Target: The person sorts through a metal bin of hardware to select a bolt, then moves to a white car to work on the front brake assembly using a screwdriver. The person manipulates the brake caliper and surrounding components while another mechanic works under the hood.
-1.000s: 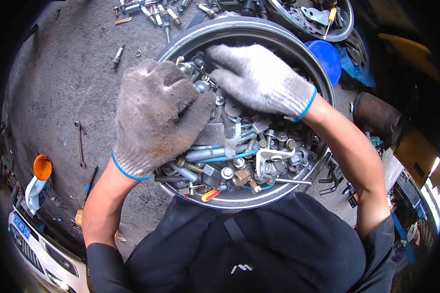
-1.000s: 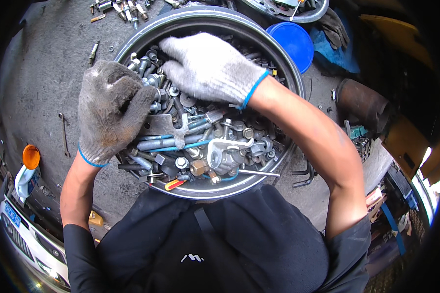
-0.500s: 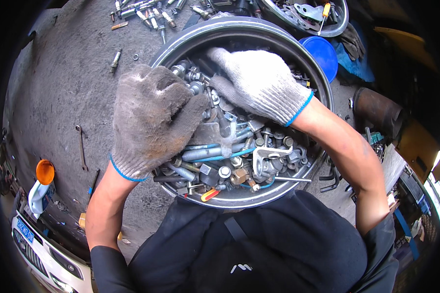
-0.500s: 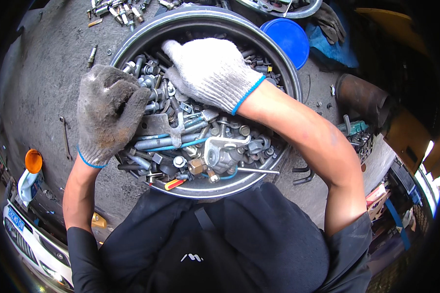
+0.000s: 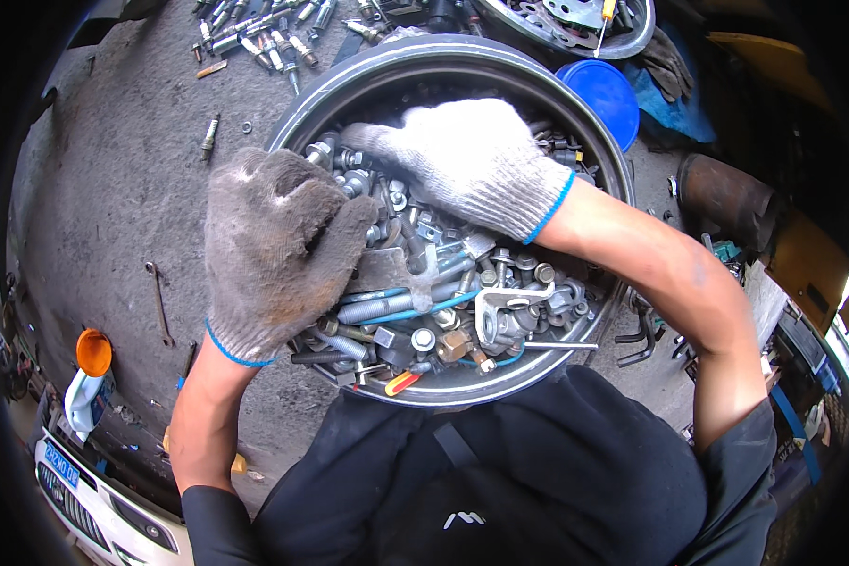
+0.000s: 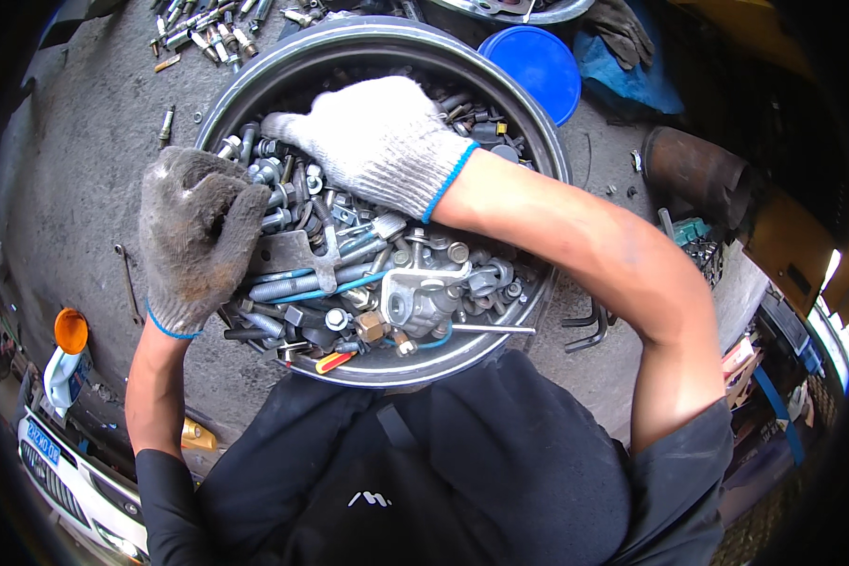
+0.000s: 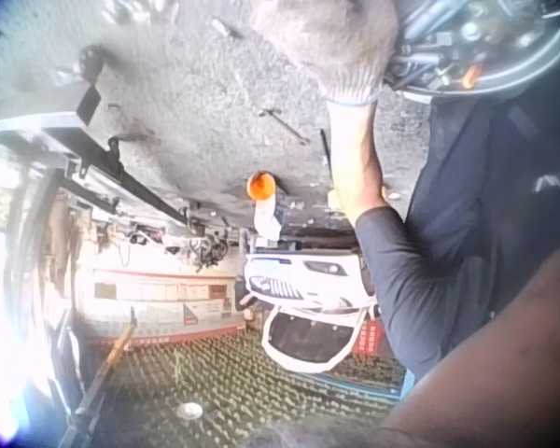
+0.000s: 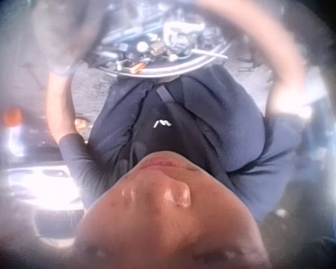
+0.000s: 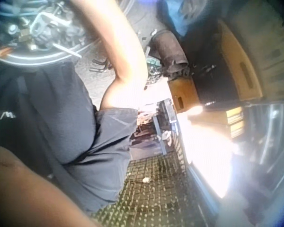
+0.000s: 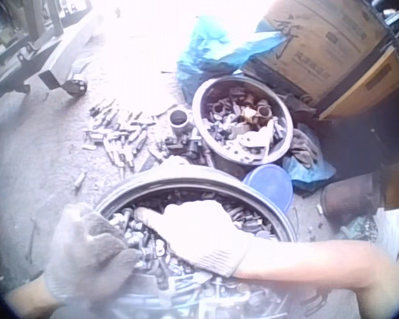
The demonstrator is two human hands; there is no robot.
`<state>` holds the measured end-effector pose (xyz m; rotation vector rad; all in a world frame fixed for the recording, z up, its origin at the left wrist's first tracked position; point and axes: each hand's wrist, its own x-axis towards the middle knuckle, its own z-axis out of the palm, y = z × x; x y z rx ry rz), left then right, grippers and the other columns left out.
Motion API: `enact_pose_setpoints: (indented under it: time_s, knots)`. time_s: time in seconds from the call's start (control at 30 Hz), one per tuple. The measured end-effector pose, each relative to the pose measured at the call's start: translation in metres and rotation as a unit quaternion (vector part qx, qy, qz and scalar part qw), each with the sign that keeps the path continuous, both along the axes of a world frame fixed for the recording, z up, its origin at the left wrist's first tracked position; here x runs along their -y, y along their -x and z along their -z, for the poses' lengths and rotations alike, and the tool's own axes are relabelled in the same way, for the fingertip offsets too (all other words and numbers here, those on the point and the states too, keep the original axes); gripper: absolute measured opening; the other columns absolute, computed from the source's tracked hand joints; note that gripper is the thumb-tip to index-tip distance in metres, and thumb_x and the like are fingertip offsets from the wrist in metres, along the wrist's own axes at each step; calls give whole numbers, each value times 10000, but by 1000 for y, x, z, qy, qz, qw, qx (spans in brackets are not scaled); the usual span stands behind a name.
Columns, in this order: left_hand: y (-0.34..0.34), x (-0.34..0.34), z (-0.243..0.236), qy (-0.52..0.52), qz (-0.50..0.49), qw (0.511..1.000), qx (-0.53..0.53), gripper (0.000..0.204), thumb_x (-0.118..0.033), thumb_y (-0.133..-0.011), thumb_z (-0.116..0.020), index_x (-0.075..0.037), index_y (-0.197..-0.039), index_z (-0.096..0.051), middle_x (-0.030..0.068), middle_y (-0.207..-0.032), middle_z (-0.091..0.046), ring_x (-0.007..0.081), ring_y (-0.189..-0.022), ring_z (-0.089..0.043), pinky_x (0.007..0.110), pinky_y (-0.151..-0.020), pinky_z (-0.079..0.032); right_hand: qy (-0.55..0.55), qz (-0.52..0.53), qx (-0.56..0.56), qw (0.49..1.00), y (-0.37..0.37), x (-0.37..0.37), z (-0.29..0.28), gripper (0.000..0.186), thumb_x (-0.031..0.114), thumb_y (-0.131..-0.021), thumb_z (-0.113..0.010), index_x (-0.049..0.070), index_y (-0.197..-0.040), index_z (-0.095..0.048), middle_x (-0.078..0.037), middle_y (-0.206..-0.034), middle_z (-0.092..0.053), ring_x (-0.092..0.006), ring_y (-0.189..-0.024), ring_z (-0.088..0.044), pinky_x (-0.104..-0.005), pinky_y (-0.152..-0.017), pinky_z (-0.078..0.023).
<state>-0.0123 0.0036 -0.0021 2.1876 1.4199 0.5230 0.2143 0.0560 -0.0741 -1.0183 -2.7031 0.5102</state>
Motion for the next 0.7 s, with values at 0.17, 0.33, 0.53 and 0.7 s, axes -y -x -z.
enact_pose_setpoints:
  time_s: [0.17,0.33,0.53,0.7]
  knots:
    - [-1,-3,3,-42,0,999,0,158,-146,-763,-870,-66,-788,-736,111,-841,-694,313,-803,-649,445,-755,-486,7,-6,21,1000,-4,-4,-5,360,283,-989,-658,256,-1344,-711,-78,-714,-649,-261,-623,-684,-404,-545,-523]
    - [-2,-4,3,-56,3,998,2,154,-153,-769,-866,-68,-790,-739,114,-841,-694,317,-802,-648,449,-755,-484,-12,-15,35,999,-3,-4,-6,370,254,-991,-639,230,-1354,-704,-83,-735,-666,-258,-638,-695,-396,-560,-536]
    - [-2,-4,1,-56,11,998,-5,152,-162,-778,-862,-64,-787,-746,119,-837,-698,313,-803,-652,450,-750,-485,-21,-50,20,998,0,-10,-7,222,206,-1031,-541,147,-1161,-711,-119,-793,-715,-291,-715,-739,-448,-561,-557]
    - [1,0,-1,-4,6,1000,-10,95,-116,-833,-824,-81,-873,-744,98,-970,-701,303,-948,-632,442,-856,-480,37,-2,32,999,-3,-12,-10,191,221,-985,-610,103,-1101,-707,-119,-703,-688,-304,-660,-726,-456,-557,-560]
